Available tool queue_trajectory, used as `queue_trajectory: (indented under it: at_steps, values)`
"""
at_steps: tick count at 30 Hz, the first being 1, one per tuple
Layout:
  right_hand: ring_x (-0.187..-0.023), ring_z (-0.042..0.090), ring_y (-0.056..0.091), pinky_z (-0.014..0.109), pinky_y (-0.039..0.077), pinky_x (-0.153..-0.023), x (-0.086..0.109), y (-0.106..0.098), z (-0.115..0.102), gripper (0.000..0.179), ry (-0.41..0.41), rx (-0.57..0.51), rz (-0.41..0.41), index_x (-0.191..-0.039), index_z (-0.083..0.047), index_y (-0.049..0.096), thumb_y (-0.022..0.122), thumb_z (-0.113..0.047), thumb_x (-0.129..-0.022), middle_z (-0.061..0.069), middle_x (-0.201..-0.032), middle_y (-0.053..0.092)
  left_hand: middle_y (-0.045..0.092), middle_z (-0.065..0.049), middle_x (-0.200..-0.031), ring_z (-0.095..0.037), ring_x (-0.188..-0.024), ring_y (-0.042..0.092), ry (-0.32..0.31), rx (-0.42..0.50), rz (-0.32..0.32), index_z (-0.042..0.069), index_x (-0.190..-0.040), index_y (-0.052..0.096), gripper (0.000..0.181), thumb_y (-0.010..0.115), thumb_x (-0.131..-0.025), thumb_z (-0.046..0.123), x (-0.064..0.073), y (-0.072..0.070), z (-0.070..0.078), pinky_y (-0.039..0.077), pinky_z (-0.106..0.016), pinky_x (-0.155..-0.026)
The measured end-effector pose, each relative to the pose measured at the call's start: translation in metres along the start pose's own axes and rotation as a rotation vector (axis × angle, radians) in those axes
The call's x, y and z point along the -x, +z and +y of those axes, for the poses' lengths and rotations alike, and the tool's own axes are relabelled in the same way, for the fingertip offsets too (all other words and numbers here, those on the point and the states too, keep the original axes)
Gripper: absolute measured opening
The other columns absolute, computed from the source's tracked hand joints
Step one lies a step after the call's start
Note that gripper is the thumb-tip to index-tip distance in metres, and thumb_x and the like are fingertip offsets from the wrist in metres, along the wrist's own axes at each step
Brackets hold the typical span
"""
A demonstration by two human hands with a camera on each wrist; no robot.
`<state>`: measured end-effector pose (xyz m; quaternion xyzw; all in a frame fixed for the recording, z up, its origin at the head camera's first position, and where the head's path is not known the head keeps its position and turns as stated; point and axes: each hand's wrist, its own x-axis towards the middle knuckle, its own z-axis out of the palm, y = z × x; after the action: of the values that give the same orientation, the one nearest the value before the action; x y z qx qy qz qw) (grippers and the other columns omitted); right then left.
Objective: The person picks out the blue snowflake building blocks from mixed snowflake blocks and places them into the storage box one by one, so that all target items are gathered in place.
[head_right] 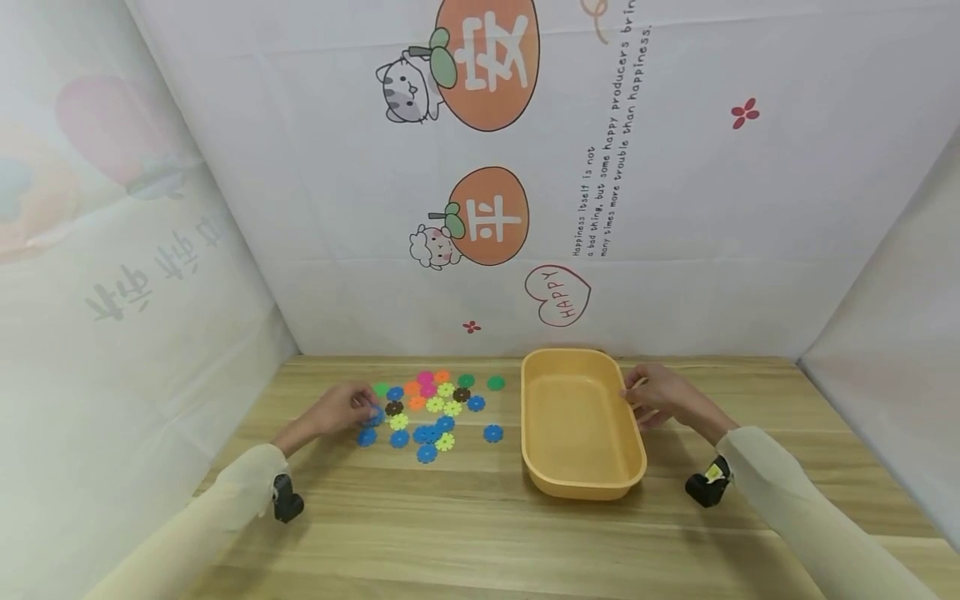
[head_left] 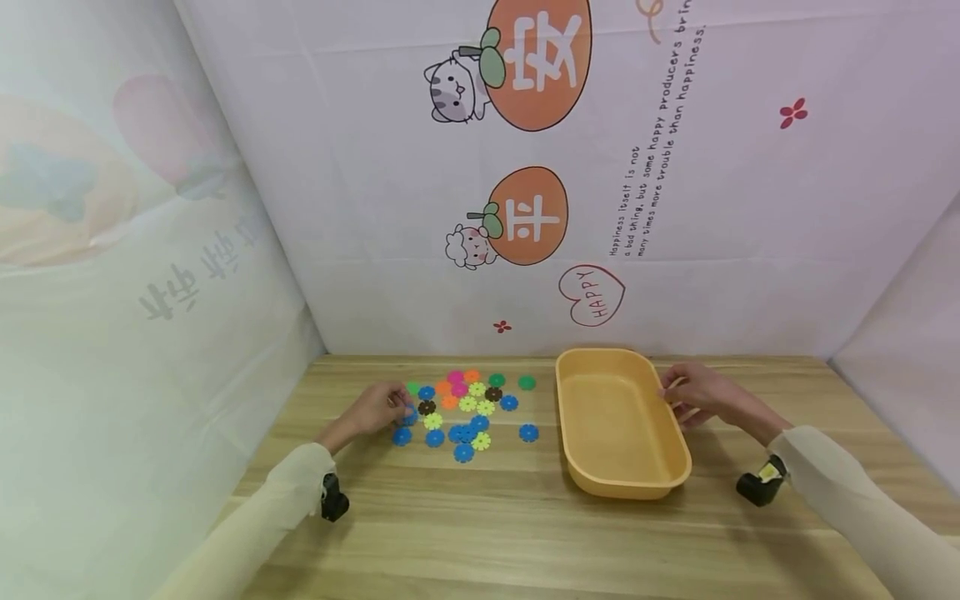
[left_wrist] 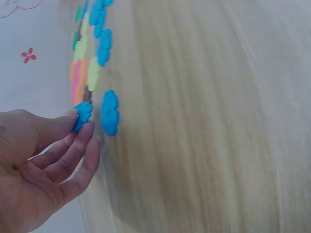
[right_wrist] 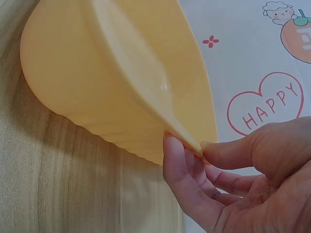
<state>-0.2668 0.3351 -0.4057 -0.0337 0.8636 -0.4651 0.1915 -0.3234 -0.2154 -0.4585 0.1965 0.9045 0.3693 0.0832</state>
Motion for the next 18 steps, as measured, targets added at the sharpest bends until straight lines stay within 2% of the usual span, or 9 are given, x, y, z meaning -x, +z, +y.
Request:
queue_trajectory:
  at_steps: [3, 7, 10, 13, 16, 18]
  values:
    - [-0.079, 0.021, 0.074, 0.037, 0.065, -0.067, -0.001, -0.002, 0.003, 0.027, -0.008, -0.016, -0.024, -0.119, 0.014, 0.048, 0.054, -0.008, -0.105, 0.011, -0.094, 0.068, 0.068, -0.015, -0.098, -0.023, -0.080, 0.067, -0.022, 0.110, 0.031, -0.003, -0.107, 0.068, 0.009, 0.066, -0.101, 0.003, 0.000, -0.004, 0.002, 0.063, -0.038, -0.069]
    - [-0.081, 0.019, 0.072, 0.038, 0.065, -0.071, -0.001, -0.004, 0.006, 0.028, 0.011, -0.075, -0.035, -0.121, 0.012, 0.047, 0.055, -0.010, -0.105, 0.008, -0.094, 0.068, 0.069, -0.023, -0.105, -0.035, -0.087, 0.070, -0.047, 0.258, 0.051, -0.004, -0.115, 0.069, 0.019, 0.068, -0.102, 0.010, -0.001, -0.009, 0.013, 0.064, -0.047, -0.077]
    - [-0.081, 0.018, 0.071, 0.039, 0.065, -0.073, -0.001, -0.004, 0.006, 0.028, 0.025, -0.105, -0.039, -0.123, 0.011, 0.048, 0.056, -0.010, -0.106, 0.007, -0.094, 0.068, 0.070, -0.027, -0.113, -0.042, -0.097, 0.072, -0.057, 0.367, 0.025, -0.004, -0.121, 0.068, 0.027, 0.070, -0.102, 0.014, -0.005, -0.010, 0.025, 0.062, -0.055, -0.087]
    - [-0.082, 0.018, 0.071, 0.039, 0.065, -0.074, 0.000, -0.004, 0.005, 0.028, 0.024, -0.101, -0.042, -0.123, 0.010, 0.047, 0.055, -0.011, -0.107, 0.007, -0.095, 0.068, 0.070, -0.026, -0.118, -0.042, -0.105, 0.072, -0.064, 0.463, -0.028, -0.004, -0.129, 0.066, 0.032, 0.069, -0.103, 0.014, -0.010, -0.008, 0.040, 0.056, -0.059, -0.098]
    - [-0.082, 0.018, 0.071, 0.039, 0.065, -0.074, 0.001, -0.004, 0.005, 0.028, 0.031, -0.102, -0.036, -0.124, 0.010, 0.048, 0.055, -0.011, -0.107, 0.008, -0.096, 0.068, 0.070, -0.024, -0.120, -0.039, -0.108, 0.071, -0.056, 0.518, -0.078, -0.005, -0.135, 0.062, 0.035, 0.066, -0.104, 0.012, -0.016, -0.005, 0.056, 0.051, -0.061, -0.105]
    - [-0.082, 0.018, 0.071, 0.040, 0.065, -0.074, 0.001, -0.004, 0.005, 0.028, 0.034, -0.100, -0.036, -0.124, 0.010, 0.048, 0.055, -0.011, -0.107, 0.009, -0.096, 0.068, 0.070, -0.023, -0.122, -0.033, -0.106, 0.073, -0.049, 0.520, -0.100, -0.003, -0.136, 0.062, 0.036, 0.065, -0.105, 0.012, -0.021, -0.003, 0.066, 0.051, -0.060, -0.107]
